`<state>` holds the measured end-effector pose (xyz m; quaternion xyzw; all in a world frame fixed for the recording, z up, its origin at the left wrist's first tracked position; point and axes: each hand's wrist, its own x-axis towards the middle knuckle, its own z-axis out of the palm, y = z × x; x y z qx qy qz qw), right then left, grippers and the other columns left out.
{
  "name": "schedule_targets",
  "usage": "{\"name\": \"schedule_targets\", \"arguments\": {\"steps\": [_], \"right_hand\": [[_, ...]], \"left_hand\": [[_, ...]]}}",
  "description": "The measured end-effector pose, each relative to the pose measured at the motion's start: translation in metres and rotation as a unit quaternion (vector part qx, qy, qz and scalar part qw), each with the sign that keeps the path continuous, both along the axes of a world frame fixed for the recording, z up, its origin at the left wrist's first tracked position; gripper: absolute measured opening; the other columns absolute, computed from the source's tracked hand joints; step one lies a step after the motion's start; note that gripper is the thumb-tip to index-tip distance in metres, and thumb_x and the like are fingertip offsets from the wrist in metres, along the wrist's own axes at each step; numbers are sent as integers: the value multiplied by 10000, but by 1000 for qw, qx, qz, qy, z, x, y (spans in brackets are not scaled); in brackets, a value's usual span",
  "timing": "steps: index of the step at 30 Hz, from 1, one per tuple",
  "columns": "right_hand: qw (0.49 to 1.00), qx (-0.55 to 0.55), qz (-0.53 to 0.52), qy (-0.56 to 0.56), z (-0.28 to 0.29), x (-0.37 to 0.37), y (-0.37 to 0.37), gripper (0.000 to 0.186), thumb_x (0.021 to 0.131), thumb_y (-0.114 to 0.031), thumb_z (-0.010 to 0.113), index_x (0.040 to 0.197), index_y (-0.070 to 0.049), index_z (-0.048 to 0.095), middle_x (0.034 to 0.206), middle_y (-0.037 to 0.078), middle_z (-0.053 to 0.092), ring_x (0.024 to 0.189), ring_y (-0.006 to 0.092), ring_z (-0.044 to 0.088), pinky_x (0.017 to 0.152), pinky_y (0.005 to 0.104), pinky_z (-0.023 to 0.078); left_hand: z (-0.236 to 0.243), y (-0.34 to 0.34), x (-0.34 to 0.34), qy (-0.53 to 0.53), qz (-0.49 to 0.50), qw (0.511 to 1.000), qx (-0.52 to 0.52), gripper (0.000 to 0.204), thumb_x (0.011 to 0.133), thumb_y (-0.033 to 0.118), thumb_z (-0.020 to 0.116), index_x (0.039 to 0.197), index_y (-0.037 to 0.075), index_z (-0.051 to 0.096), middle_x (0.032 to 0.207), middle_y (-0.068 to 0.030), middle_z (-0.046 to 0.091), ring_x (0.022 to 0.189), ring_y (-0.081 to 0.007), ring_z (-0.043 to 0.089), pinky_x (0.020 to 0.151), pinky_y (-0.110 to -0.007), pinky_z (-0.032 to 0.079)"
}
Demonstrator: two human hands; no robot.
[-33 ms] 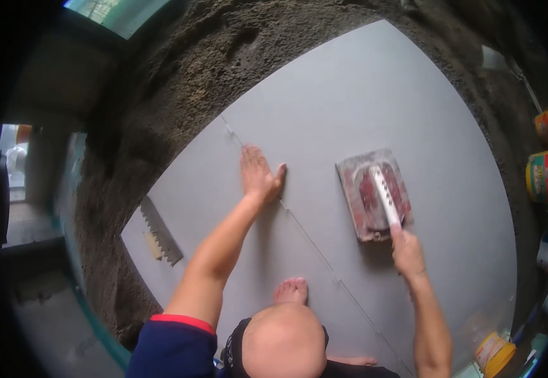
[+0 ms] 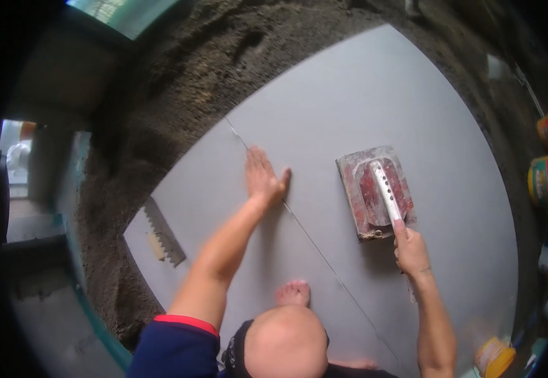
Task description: The person places a large tile onto a prepared mortar bed, aligns it with existing tiles using spacers, and then uses a trowel and a cloth to clean and level the surface.
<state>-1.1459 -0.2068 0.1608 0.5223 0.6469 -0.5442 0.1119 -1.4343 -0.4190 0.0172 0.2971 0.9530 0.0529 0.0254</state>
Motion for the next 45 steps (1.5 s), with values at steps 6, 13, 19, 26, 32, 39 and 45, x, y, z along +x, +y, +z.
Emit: {"name": "schedule_targets", "arguments": {"steps": [6,13,19,26,32,39,45], "right_hand": [[957,144,37,247,137,-121,0,493,938,-533,373,689,-111,426,503,-50,362,398,45,306,360,201,268],[933,284,141,173,-9,-150,-23,566,936,-492,398,854,50,538,722,293,550,619,459,465,605,433,445],[987,70,142,-9,-31,-143,-14,653,890,-594,389,769,18,584,602,142,557,512,240,541,526,385,451],[982,120,28,143,11,-67,48,574,927,-530,408,715,-19,558,573,89,512,557,149,481,534,344,423],[905,313,-265,112,92,122,50,598,937,-532,370,684,0,471,535,76,419,526,192,369,538,335,395],[808,19,-586,-58,-49,348,-11,730,868,-667,333,731,25,521,555,138,539,407,259,529,401,399,458],[906,93,-235,-340,10,593,-68,847,815,-748,301,1214,-44,549,1176,206,567,1047,323,564,959,451,383]], "left_hand": [[15,10,0,-18,-1,1000,19,912,876,549,404,1361,-167,113,1459,-321,57,1375,-425,33,1123,-463,39],[12,-4,-1,-31,2,999,25,929,870,560,398,1372,-155,82,1465,-313,36,1377,-422,20,1123,-463,31],[16,-3,-20,-19,-13,1000,7,931,865,568,394,1366,-164,112,1460,-316,73,1375,-425,38,1125,-468,20],[-27,-3,-25,1,15,998,-67,815,903,471,425,1387,-121,144,1483,-262,97,1389,-366,75,1136,-417,33],[-30,-8,-22,214,-146,963,-77,654,895,406,486,1244,-140,398,1295,-303,406,1278,-416,324,1054,-505,260],[-23,26,1,245,-222,944,2,756,876,501,481,1291,-120,361,1340,-298,380,1270,-457,331,1015,-575,304],[-3,86,62,138,-308,941,34,787,876,523,469,1315,-115,327,1370,-286,344,1279,-457,314,1021,-579,295]]}}
